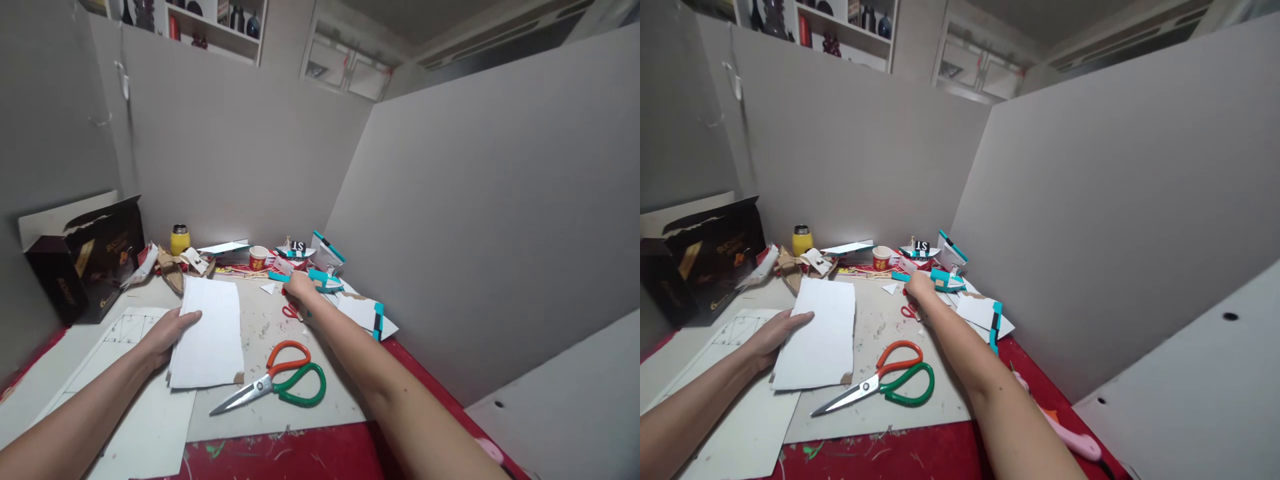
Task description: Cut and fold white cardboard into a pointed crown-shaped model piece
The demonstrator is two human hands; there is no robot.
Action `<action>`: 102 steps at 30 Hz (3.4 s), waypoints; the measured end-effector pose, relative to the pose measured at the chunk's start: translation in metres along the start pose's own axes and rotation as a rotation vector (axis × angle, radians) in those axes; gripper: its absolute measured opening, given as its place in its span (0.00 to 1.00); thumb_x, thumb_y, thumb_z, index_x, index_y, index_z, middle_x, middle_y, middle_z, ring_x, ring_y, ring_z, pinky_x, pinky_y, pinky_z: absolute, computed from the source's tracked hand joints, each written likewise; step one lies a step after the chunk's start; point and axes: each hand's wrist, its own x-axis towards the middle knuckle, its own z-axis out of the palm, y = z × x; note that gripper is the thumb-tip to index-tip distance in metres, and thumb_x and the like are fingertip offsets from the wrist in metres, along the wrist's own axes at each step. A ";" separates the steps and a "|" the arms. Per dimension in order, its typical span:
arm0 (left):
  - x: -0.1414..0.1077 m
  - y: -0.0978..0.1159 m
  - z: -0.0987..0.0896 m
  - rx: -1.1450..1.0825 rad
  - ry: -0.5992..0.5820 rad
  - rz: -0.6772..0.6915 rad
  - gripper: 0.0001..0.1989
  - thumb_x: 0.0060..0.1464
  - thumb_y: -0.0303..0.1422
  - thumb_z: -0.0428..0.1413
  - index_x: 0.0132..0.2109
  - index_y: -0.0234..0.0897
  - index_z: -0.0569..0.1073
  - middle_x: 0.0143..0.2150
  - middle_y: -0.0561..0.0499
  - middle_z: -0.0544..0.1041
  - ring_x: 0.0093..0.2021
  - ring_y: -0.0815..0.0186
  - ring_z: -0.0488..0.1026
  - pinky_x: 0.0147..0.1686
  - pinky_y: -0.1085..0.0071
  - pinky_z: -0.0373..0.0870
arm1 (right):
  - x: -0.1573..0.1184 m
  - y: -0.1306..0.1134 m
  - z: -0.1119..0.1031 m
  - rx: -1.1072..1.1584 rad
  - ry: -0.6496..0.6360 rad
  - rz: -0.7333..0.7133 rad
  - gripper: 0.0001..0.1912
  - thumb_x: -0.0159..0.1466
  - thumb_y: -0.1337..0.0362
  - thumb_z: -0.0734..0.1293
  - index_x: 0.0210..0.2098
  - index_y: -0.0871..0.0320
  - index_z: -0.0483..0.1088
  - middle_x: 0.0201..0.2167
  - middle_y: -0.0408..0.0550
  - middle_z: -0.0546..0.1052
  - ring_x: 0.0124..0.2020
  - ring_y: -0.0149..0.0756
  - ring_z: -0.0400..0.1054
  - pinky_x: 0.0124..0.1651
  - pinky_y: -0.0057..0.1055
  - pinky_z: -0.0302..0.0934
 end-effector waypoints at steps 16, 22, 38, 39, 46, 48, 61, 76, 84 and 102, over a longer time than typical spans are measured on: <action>-0.002 0.002 0.001 -0.010 -0.013 -0.016 0.14 0.48 0.32 0.64 0.42 0.34 0.73 0.32 0.39 0.83 0.26 0.54 0.80 0.23 0.64 0.78 | -0.020 0.035 -0.056 0.363 0.003 -0.009 0.12 0.65 0.67 0.67 0.47 0.62 0.67 0.33 0.44 0.75 0.30 0.31 0.71 0.30 0.26 0.66; 0.002 -0.002 -0.003 -0.010 -0.045 -0.013 0.15 0.47 0.33 0.65 0.42 0.34 0.73 0.33 0.39 0.83 0.28 0.53 0.81 0.25 0.63 0.78 | -0.007 0.044 -0.063 0.452 0.095 0.005 0.23 0.59 0.72 0.69 0.53 0.58 0.61 0.25 0.39 0.74 0.23 0.29 0.68 0.22 0.21 0.61; 0.002 0.000 -0.001 0.022 -0.029 -0.050 0.23 0.49 0.36 0.64 0.51 0.32 0.70 0.34 0.38 0.83 0.27 0.53 0.80 0.24 0.64 0.77 | 0.034 0.049 -0.071 0.142 0.060 0.153 0.16 0.68 0.60 0.65 0.53 0.60 0.67 0.50 0.52 0.72 0.45 0.40 0.71 0.46 0.42 0.69; 0.002 0.001 0.000 0.024 -0.032 -0.051 0.24 0.50 0.36 0.64 0.51 0.32 0.70 0.35 0.38 0.83 0.27 0.53 0.80 0.24 0.63 0.77 | 0.036 0.049 -0.070 0.107 0.056 0.153 0.16 0.68 0.60 0.65 0.53 0.60 0.67 0.50 0.52 0.72 0.45 0.40 0.71 0.46 0.42 0.69; 0.000 0.002 0.000 0.016 -0.025 -0.059 0.25 0.50 0.36 0.64 0.53 0.31 0.68 0.35 0.37 0.83 0.30 0.52 0.81 0.27 0.63 0.78 | 0.050 0.040 -0.061 -0.190 0.111 0.120 0.15 0.68 0.60 0.65 0.52 0.59 0.68 0.51 0.52 0.71 0.47 0.41 0.70 0.48 0.43 0.68; 0.000 0.002 0.000 0.018 -0.026 -0.056 0.24 0.51 0.36 0.63 0.52 0.31 0.68 0.36 0.37 0.83 0.31 0.52 0.81 0.28 0.63 0.78 | 0.052 0.039 -0.058 -0.270 0.131 0.113 0.15 0.68 0.60 0.65 0.52 0.59 0.68 0.51 0.52 0.72 0.48 0.41 0.70 0.49 0.44 0.67; -0.005 0.007 0.005 0.044 -0.015 -0.076 0.19 0.52 0.34 0.62 0.49 0.33 0.69 0.34 0.39 0.83 0.29 0.52 0.81 0.26 0.64 0.78 | 0.048 0.053 -0.048 -0.465 0.136 0.043 0.15 0.68 0.59 0.64 0.52 0.59 0.68 0.51 0.52 0.72 0.47 0.41 0.70 0.49 0.44 0.67; -0.003 0.007 0.004 0.029 -0.014 -0.075 0.23 0.47 0.35 0.65 0.49 0.33 0.70 0.34 0.39 0.83 0.27 0.52 0.81 0.24 0.64 0.77 | 0.052 0.054 -0.047 -0.388 0.061 0.002 0.16 0.68 0.59 0.64 0.52 0.59 0.68 0.51 0.52 0.72 0.47 0.41 0.70 0.48 0.44 0.68; -0.005 0.008 0.006 0.043 -0.014 -0.074 0.22 0.46 0.36 0.66 0.47 0.34 0.70 0.34 0.39 0.83 0.27 0.53 0.81 0.23 0.65 0.77 | 0.056 0.062 -0.046 -0.355 0.082 -0.008 0.16 0.68 0.59 0.65 0.52 0.60 0.68 0.50 0.52 0.72 0.46 0.41 0.70 0.47 0.43 0.68; -0.007 0.010 0.007 0.017 -0.007 -0.092 0.27 0.38 0.37 0.70 0.46 0.35 0.72 0.32 0.42 0.83 0.28 0.52 0.81 0.24 0.65 0.77 | 0.067 0.056 -0.042 -0.317 0.097 -0.087 0.15 0.68 0.60 0.65 0.52 0.59 0.68 0.51 0.52 0.72 0.47 0.41 0.70 0.48 0.43 0.68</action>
